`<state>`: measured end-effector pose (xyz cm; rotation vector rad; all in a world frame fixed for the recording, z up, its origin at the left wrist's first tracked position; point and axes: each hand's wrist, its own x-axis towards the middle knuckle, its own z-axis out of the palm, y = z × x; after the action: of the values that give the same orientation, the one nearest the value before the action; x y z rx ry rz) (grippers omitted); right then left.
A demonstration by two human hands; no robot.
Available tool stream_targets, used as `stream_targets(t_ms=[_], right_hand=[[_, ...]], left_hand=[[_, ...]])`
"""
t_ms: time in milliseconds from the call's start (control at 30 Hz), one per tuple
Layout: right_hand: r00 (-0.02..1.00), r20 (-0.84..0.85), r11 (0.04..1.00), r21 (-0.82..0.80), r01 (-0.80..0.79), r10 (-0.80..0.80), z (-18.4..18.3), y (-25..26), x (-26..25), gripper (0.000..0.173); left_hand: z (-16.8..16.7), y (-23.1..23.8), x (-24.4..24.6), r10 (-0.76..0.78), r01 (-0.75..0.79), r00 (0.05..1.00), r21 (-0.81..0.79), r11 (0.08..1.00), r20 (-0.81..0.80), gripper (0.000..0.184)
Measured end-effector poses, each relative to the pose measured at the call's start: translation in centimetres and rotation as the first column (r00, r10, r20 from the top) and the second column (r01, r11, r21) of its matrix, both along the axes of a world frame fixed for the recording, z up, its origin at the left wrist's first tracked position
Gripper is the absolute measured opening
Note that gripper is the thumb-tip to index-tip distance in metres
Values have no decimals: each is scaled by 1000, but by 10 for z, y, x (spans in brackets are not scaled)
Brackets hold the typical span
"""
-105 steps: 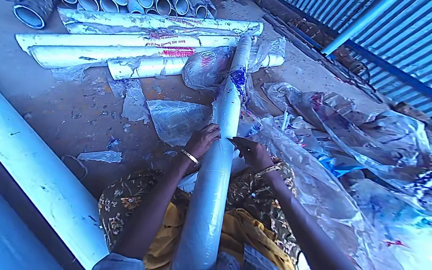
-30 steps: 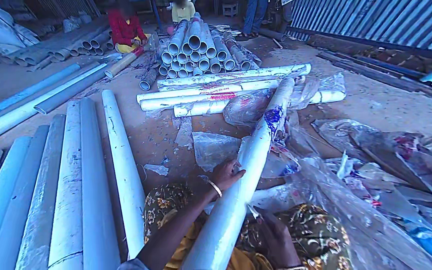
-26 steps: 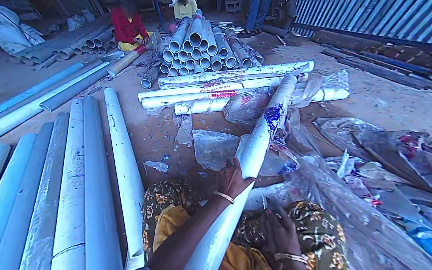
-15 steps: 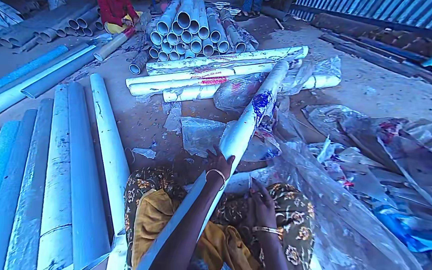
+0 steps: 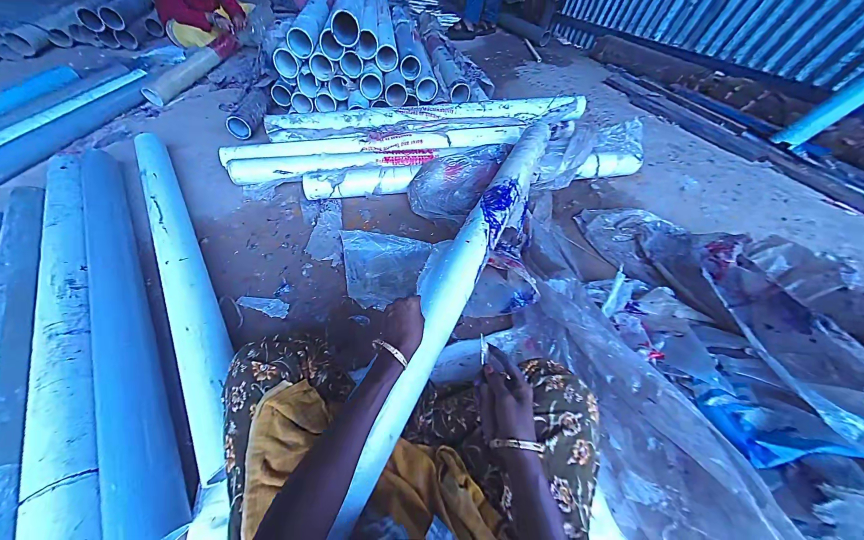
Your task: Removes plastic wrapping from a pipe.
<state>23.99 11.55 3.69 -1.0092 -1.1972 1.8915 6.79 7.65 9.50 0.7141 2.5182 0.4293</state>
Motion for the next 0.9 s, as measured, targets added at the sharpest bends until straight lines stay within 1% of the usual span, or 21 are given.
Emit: stream_targets(t_ms=[67, 100, 133, 167, 200, 233, 267, 300, 333, 367, 433, 467, 567, 667, 733, 767, 800, 833, 867, 900], right_hand=[[999, 35, 998, 58, -36, 34, 6, 2, -6, 36], [993, 94, 989, 126, -78, 66, 8, 5, -9, 36], [975, 197, 962, 232, -147, 101, 9, 11, -14, 36], [935, 334, 904, 350, -244, 123, 10, 19, -20, 35], [870, 477, 826, 433, -360, 130, 14, 28, -30, 34], [784, 607, 743, 464, -482, 129, 21, 36, -42, 34], [672, 728, 667, 437, -604, 132, 31, 44, -53, 35], [547, 825, 605, 364, -708, 144, 42, 50, -64, 36], [426, 892, 552, 281, -785, 152, 54, 52, -73, 37], [332, 931, 508, 214, -834, 152, 63, 51, -81, 37], [224, 963, 448, 136, -884, 149, 73, 45, -86, 37], [203, 967, 435, 117, -893, 156, 73, 40, -85, 37], [209, 962, 439, 114, -891, 173, 65, 18, -77, 38], [171, 979, 439, 106, -892, 111, 64, -11, -66, 42], [182, 976, 429, 116, -896, 117, 61, -23, -56, 42], [228, 963, 432, 146, -890, 144, 57, -25, -50, 41], [297, 941, 447, 198, -873, 163, 51, -25, -44, 40], [387, 903, 481, 260, -837, 185, 44, -22, -38, 38], [480, 852, 531, 313, -788, 210, 37, -18, -32, 36], [568, 791, 586, 355, -729, 227, 31, -12, -27, 34]], left_hand=[[-4, -3, -8, 59, -60, 998, 68, 996, 26, 45], [-8, -4, -10, 89, -92, 995, 117, 989, 36, 44], [-12, -6, -12, 114, -120, 993, 168, 978, 45, 42], [-15, -9, -13, 135, -143, 990, 213, 966, 51, 41], [-17, -10, -14, 150, -160, 987, 249, 955, 58, 40], [-18, -12, -16, 157, -170, 985, 275, 946, 71, 39], [-20, -13, -17, 157, -176, 984, 295, 939, 86, 38], [-23, -13, -17, 154, -177, 983, 314, 933, 97, 38], [-26, -14, -17, 152, -179, 983, 325, 929, 106, 38], [-27, -15, -18, 151, -179, 983, 327, 928, 109, 38], [-28, -16, -21, 158, -189, 981, 343, 920, 117, 37], [-30, -17, -21, 161, -195, 979, 360, 912, 122, 37], [-34, -18, -25, 173, -218, 974, 398, 891, 146, 36], [-38, -20, -28, 191, -245, 967, 404, 881, 171, 38], [-41, -21, -31, 198, -266, 959, 404, 875, 201, 37], [-42, -22, -34, 197, -284, 950, 414, 865, 240, 37], [-46, -22, -37, 203, -324, 933, 447, 834, 297, 38], [-52, -23, -41, 216, -392, 902, 499, 773, 373, 38], [-54, -25, -46, 216, -465, 864, 554, 690, 456, 37], [-51, -29, -51, 192, -496, 844, 592, 636, 501, 35]])
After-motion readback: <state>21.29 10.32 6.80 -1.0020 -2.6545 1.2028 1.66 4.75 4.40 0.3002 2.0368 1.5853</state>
